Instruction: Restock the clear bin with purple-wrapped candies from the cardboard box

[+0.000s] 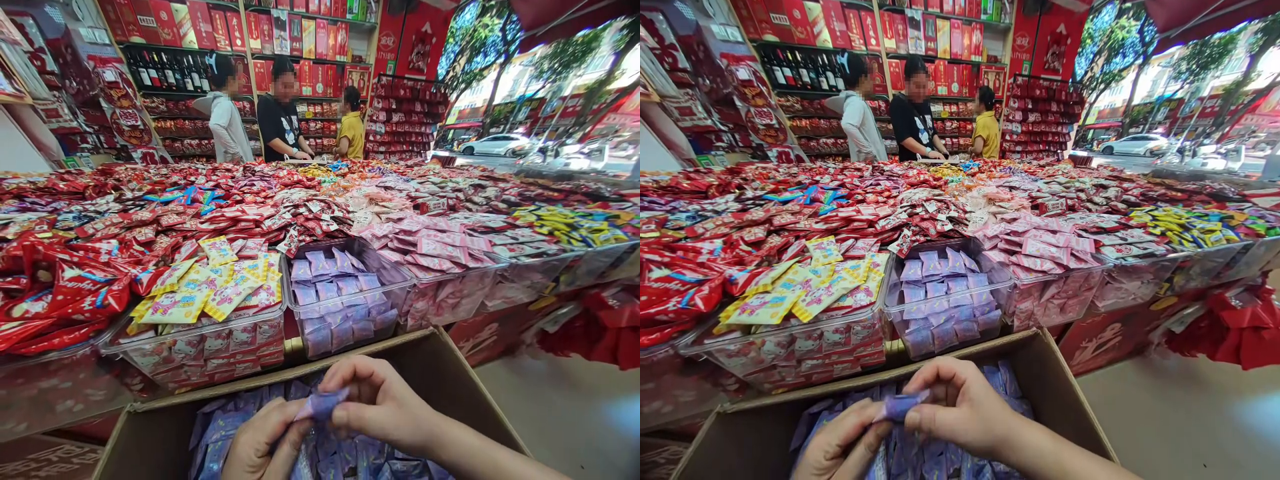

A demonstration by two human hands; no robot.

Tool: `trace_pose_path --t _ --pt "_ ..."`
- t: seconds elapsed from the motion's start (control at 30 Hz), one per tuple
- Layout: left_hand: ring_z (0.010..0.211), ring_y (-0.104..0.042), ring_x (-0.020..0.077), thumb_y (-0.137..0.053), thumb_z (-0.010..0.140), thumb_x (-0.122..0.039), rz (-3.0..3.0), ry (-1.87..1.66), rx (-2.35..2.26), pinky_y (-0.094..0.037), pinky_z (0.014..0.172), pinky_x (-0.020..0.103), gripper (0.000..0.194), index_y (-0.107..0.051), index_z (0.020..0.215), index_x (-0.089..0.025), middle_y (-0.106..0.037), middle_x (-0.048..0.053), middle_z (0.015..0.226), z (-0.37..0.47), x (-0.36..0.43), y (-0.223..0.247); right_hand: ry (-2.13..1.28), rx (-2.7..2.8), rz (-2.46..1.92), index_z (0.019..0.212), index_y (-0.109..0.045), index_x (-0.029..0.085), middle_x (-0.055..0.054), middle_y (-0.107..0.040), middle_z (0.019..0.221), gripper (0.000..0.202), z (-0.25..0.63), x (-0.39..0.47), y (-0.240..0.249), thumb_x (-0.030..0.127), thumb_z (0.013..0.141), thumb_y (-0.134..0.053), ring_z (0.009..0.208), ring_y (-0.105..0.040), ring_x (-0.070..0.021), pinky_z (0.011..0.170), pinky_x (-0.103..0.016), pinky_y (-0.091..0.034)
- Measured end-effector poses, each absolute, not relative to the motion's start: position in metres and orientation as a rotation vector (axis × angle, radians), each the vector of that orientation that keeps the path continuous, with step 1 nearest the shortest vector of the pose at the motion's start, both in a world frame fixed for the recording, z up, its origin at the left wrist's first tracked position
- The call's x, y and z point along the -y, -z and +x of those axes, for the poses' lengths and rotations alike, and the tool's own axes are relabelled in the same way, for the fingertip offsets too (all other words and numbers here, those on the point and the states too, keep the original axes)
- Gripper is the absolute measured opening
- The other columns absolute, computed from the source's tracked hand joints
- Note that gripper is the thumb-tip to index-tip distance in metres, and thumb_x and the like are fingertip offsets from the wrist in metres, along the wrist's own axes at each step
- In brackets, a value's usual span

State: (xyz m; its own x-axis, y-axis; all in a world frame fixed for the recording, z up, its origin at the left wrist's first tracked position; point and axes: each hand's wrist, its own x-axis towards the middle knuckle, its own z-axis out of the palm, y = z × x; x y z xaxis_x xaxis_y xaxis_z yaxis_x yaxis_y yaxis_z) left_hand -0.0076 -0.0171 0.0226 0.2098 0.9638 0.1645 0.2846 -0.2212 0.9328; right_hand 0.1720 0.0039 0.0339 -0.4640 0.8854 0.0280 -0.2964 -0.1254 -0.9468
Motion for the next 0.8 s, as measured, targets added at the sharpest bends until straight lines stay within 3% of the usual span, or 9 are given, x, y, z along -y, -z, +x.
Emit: trace_pose_path --t 0.1,0.17,0.27,0.37,0.43,0.53,0.7,0.8 --pt "0.076 -0.058 0.0134 -0.063 0.07 -0.025 1.293 -1.113 -1.145 -0.041 0.072 0.016 0.035 -0.06 0.104 -0.031 -0.067 -0.002 0.075 -0.005 0.018 -0.02 -1.297 1.529 -0.779 0.07 -0.054 0.016 -0.005 -0.058 0.082 0.009 0.174 -0.002 -0.033 0.021 0.069 -0.061 0.069 -0.057 -0.0123 0.062 -0.026 -0.046" --pt "0.07 -0.057 0.0093 -0.064 0.069 -0.029 0.956 -1.156 -1.001 -0.04 0.073 0.015 0.046 -0.051 0.113 -0.031 -0.064 -0.005 0.067 -0.002 0.019 -0.021 -0.993 1.769 -0.767 0.073 -0.056 0.017 -0.007 -0.058 0.089 0.003 0.178 -0.001 -0.032 0.015 0.072 -0.057 0.08 -0.056 -0.0137 0.071 -0.026 -0.045" --pt "0.056 -0.055 0.0062 -0.068 0.066 -0.029 0.669 -1.105 -0.864 -0.043 0.069 0.018 0.045 -0.054 0.109 -0.029 -0.06 -0.008 0.054 0.003 0.02 -0.026 -0.772 2.028 -0.708 0.085 -0.056 0.018 -0.009 -0.053 0.103 0.016 0.183 0.001 -0.032 0.009 0.075 -0.048 0.089 -0.053 -0.0131 0.075 -0.025 -0.043" --pt "0.066 -0.06 0.0103 -0.069 0.065 -0.022 0.664 -1.089 -0.89 -0.044 0.073 0.022 0.037 -0.06 0.101 -0.026 -0.067 -0.004 0.068 0.005 0.02 -0.029 -0.699 2.188 -0.68 0.091 -0.056 0.016 -0.011 -0.051 0.108 0.022 0.184 0.004 -0.032 0.007 0.076 -0.043 0.097 -0.049 -0.0141 0.08 -0.024 -0.042" --pt "0.082 -0.061 0.0163 -0.069 0.064 -0.021 0.748 -1.091 -0.935 -0.043 0.08 0.025 0.036 -0.061 0.099 -0.023 -0.07 0.001 0.084 0.005 0.02 -0.03 -0.698 2.211 -0.652 0.093 -0.056 0.016 -0.012 -0.05 0.11 0.026 0.183 0.004 -0.034 0.005 0.076 -0.04 0.102 -0.047 -0.0153 0.083 -0.025 -0.04" --pt "0.088 -0.06 0.0219 -0.068 0.064 -0.025 0.892 -1.078 -1.046 -0.044 0.082 0.03 0.037 -0.06 0.1 -0.02 -0.07 0.004 0.089 0.003 0.02 -0.028 -0.823 2.049 -0.704 0.095 -0.056 0.017 -0.01 -0.055 0.103 0.028 0.179 0.003 -0.036 0.005 0.076 -0.039 0.095 -0.051 -0.0149 0.081 -0.026 -0.041" --pt "0.091 -0.06 0.0241 -0.067 0.064 -0.026 1.107 -1.034 -1.133 -0.043 0.085 0.032 0.038 -0.06 0.102 -0.02 -0.068 0.006 0.099 0.001 0.022 -0.024 -1.295 1.727 -1.026 0.088 -0.06 0.014 -0.005 -0.062 0.081 0.021 0.169 0.001 -0.031 0.029 0.073 -0.056 0.073 -0.054 -0.0145 0.065 -0.024 -0.043" --pt "0.091 -0.06 0.0247 -0.07 0.06 -0.027 1.166 -1.059 -1.212 -0.043 0.086 0.031 0.039 -0.064 0.098 -0.022 -0.067 0.006 0.102 -0.001 0.023 -0.02 -1.427 1.582 -1.037 0.076 -0.061 0.013 -0.003 -0.061 0.073 0.021 0.167 0.001 -0.026 0.033 0.07 -0.06 0.07 -0.052 -0.0134 0.065 -0.024 -0.04"
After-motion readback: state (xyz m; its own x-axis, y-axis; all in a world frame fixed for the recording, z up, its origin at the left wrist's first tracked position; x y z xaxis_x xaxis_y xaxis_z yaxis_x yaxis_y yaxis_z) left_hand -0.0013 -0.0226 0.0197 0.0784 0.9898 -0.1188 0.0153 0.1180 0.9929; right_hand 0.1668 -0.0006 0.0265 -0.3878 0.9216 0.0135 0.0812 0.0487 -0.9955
